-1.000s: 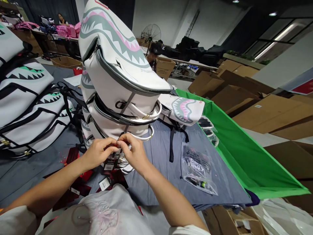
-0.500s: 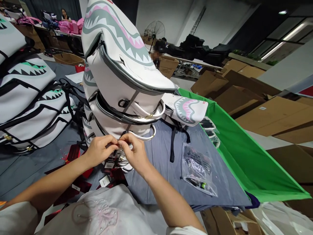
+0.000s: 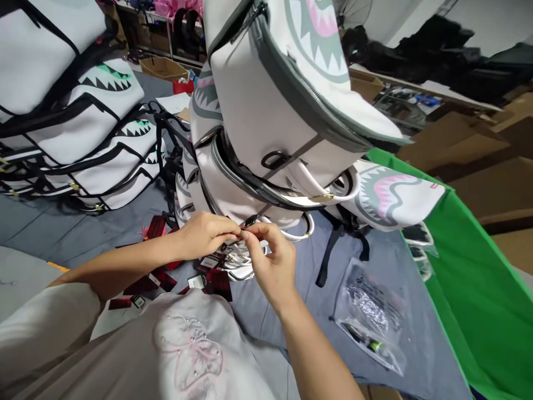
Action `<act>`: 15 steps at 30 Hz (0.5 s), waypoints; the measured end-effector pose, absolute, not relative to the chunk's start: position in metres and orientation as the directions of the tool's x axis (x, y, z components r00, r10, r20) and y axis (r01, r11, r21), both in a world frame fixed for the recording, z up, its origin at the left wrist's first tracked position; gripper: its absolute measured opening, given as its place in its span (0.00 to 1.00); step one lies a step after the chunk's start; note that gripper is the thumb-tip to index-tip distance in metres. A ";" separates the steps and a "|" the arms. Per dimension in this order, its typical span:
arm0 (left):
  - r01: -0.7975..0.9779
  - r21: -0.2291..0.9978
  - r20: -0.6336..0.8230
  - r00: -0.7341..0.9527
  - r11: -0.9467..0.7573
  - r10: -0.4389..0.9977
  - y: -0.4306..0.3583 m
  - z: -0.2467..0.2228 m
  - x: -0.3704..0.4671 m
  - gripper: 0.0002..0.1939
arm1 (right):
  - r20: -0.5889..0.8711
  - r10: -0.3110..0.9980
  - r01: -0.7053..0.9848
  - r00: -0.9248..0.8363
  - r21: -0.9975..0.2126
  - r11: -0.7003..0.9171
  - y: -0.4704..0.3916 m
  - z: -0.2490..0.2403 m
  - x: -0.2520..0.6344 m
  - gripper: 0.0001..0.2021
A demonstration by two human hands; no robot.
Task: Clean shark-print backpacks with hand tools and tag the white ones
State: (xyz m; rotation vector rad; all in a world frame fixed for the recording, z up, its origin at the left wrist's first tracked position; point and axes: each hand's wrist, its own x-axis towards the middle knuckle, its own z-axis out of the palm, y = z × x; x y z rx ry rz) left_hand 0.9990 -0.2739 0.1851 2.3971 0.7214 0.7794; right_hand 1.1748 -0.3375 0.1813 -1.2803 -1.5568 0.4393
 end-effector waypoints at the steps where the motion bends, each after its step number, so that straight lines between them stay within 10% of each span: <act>1: 0.364 0.566 0.401 0.663 -0.740 0.632 -0.274 0.184 0.999 0.05 | 0.468 0.878 0.501 0.100 -0.786 0.362 -0.338 0.181 1.174 0.02; 15: 0.349 0.564 0.452 0.628 -0.748 0.634 -0.281 0.172 1.004 0.05 | 0.424 0.858 0.450 0.289 -0.851 0.269 -0.342 0.178 1.165 0.08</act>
